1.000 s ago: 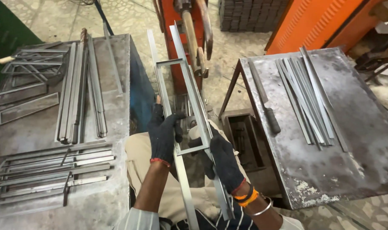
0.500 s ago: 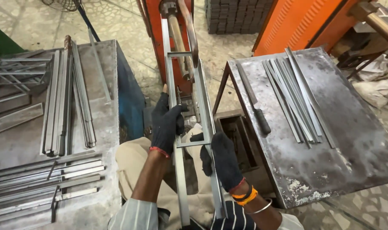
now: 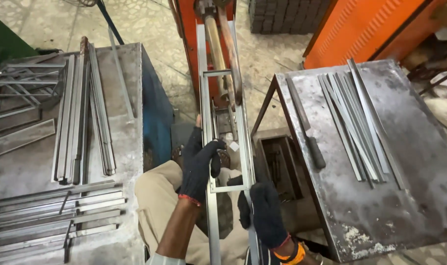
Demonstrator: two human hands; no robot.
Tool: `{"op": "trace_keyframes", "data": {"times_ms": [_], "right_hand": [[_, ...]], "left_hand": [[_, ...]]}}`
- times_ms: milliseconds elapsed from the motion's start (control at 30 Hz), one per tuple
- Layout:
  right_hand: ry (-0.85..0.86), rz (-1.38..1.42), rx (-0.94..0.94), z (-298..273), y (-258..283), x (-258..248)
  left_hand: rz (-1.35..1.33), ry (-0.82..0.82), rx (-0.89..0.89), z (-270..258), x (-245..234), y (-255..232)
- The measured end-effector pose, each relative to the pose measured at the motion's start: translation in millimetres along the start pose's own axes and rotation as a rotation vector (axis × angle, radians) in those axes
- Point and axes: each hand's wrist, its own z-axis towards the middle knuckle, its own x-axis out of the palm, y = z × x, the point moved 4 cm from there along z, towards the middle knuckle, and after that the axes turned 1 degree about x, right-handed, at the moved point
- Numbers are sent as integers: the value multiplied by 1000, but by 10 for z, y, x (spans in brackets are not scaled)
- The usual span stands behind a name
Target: The person places metal bars and rectangular frames into a bench-mounted power saw and cuts them, with sparks visible during cutting. They then move the cut pieces and finished frames onto the work tables, stacking the frames with other completed pieces.
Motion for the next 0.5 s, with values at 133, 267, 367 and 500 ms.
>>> {"op": "trace_keyframes", "data": {"times_ms": [133,267,367,500], "right_hand": [[-11,-152,-243,135,-104,-117],[55,-2,-216,203,411,137],[108,73,-215,489,624,257],[117,123,-210,737,786,366]], "left_hand": [[37,-75,-72,-118,47,-214],[-3,113,54,56,28,-65],[36,123,23,345,26,-14],[122,90,120,660,-3,-75]]}}
